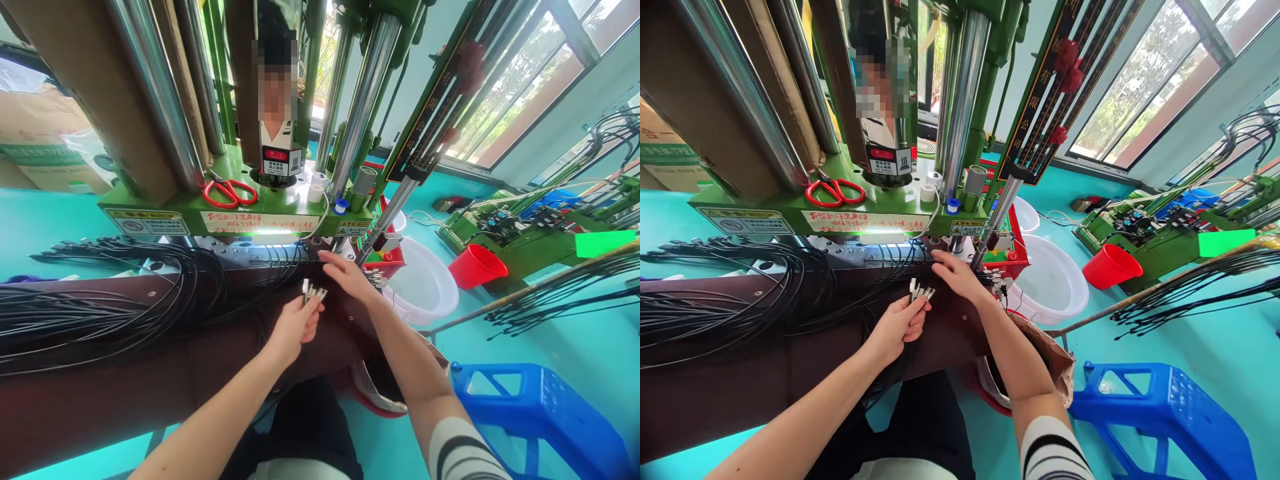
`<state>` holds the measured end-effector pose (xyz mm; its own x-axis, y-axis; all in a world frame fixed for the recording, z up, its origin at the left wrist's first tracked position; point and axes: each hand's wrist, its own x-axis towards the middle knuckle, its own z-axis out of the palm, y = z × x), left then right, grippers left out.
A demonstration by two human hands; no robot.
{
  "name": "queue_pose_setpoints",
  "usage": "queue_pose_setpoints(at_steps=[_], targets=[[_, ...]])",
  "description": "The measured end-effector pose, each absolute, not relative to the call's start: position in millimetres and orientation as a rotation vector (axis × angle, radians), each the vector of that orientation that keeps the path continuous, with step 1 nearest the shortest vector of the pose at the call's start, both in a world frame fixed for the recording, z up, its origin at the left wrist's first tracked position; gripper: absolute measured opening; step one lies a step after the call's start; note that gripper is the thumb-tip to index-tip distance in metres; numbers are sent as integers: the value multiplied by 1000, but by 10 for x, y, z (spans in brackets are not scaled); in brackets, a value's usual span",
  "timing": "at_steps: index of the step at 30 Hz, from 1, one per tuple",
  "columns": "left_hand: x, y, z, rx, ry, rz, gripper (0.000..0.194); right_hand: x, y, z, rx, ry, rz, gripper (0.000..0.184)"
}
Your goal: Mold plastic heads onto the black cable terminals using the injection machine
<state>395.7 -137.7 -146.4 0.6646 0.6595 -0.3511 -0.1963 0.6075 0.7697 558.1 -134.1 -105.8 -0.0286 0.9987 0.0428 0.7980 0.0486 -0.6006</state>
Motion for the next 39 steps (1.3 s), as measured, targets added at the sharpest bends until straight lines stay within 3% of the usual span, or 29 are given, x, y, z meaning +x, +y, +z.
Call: queue_pose_setpoints(at_steps=[2, 4, 9, 16, 21, 25, 39], targets=[[3955, -1312, -1525, 773, 715, 592, 38, 5691, -1138, -1197, -2110, -1807, 338, 40], [3961, -1289, -1569, 792, 723, 591, 40, 5762, -971, -1297, -2208, -1845, 294, 38], [3974, -1336, -1556, 862, 738, 591, 40, 5788, -801, -1211, -2159, -2021, 432, 34], [3946, -1350, -1479, 908, 748, 595, 39, 5755, -1344, -972, -2113, -1884, 795, 8], [3994, -1416, -1459, 991, 773, 538, 34, 5573, -2067, -1256, -1809, -1140, 1164, 16], [4075, -1538, -1449, 1163, 780, 495, 26, 5353, -2341, -1452, -1428, -662, 1149, 31], [4104, -1629, -1456, 1368, 828, 556, 20, 5181, -2385, -1529, -1405, -658, 895, 44]])
